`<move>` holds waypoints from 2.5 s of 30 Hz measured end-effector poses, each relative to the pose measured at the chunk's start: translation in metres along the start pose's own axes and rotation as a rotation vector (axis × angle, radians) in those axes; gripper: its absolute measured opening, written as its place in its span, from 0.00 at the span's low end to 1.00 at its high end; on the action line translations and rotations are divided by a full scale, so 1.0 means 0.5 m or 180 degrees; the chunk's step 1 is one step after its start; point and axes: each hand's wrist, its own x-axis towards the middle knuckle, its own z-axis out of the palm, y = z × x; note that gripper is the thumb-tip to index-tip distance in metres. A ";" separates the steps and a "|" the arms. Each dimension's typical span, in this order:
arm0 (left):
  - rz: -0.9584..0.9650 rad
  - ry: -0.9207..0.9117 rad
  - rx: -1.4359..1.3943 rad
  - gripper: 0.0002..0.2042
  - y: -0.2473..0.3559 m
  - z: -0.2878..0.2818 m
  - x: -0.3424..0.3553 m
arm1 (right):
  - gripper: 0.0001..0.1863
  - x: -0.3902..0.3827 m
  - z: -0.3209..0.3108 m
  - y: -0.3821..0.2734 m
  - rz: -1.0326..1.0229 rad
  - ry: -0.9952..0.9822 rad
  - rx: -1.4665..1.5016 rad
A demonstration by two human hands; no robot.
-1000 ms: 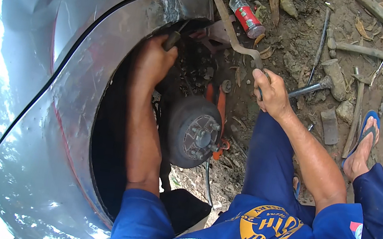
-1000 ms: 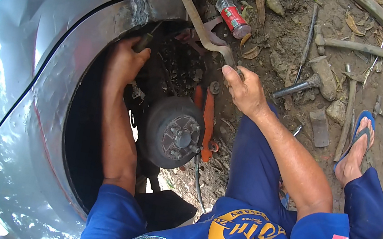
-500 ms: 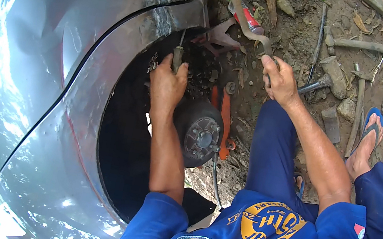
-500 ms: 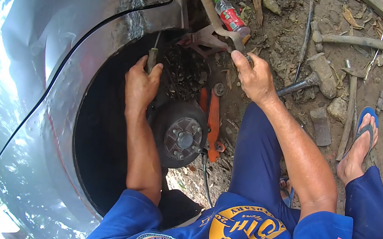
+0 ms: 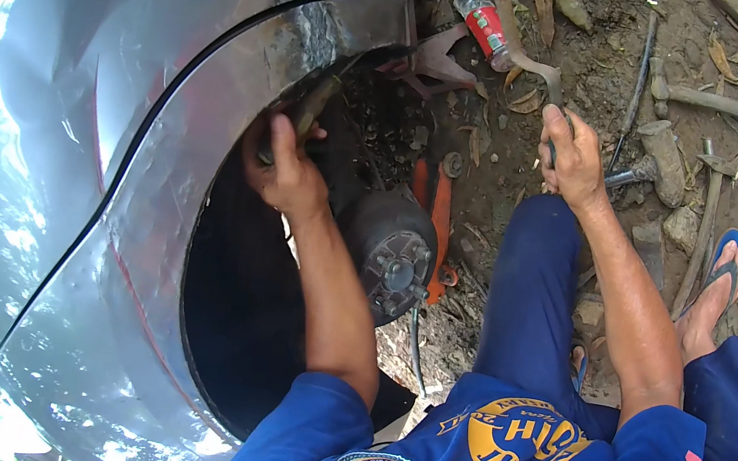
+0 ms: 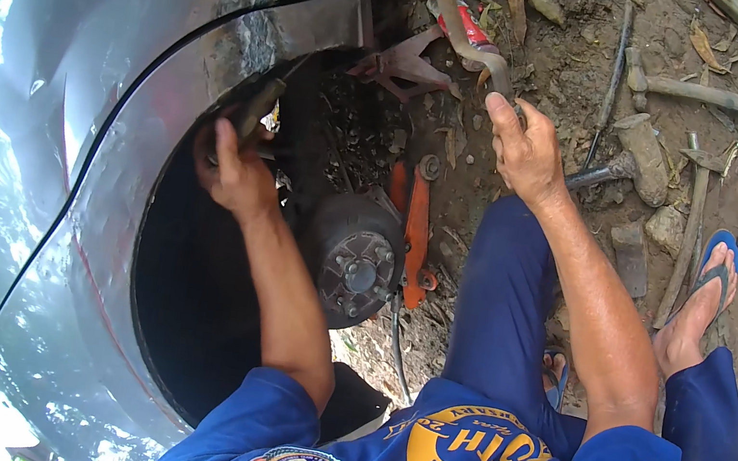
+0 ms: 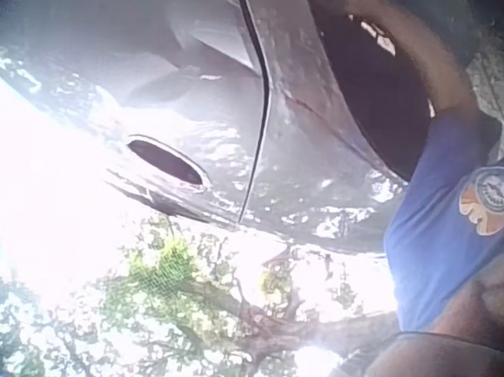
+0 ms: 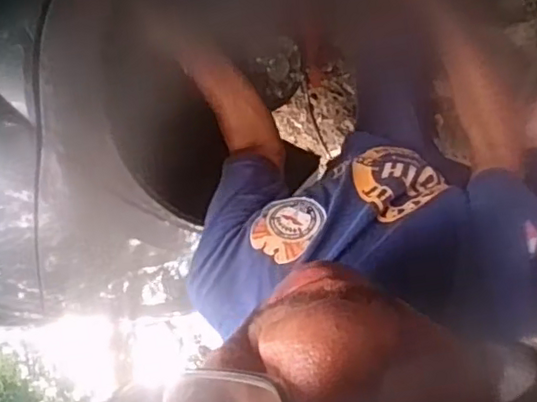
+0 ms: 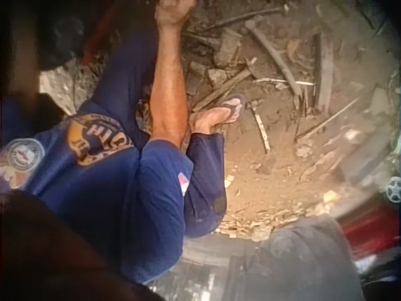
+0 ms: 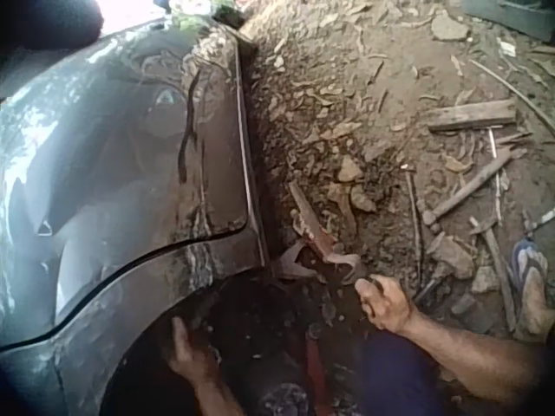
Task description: The recorder is using a hammer and screwdriver to repair the inner panel of a car's wheel well.
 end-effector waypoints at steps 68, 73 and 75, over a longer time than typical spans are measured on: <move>-0.0303 -0.2371 0.3428 0.10 -0.157 -0.050 0.084 | 0.19 -0.026 0.099 0.032 0.0348 -0.0958 -0.0097; -0.0539 -0.2289 0.3453 0.09 -0.148 -0.044 0.081 | 0.25 -0.022 0.155 -0.041 -0.0339 -0.0416 0.2009; -0.0280 -0.2217 0.3780 0.09 -0.159 -0.034 0.081 | 0.27 -0.033 0.197 0.022 -0.0677 -0.0035 0.1943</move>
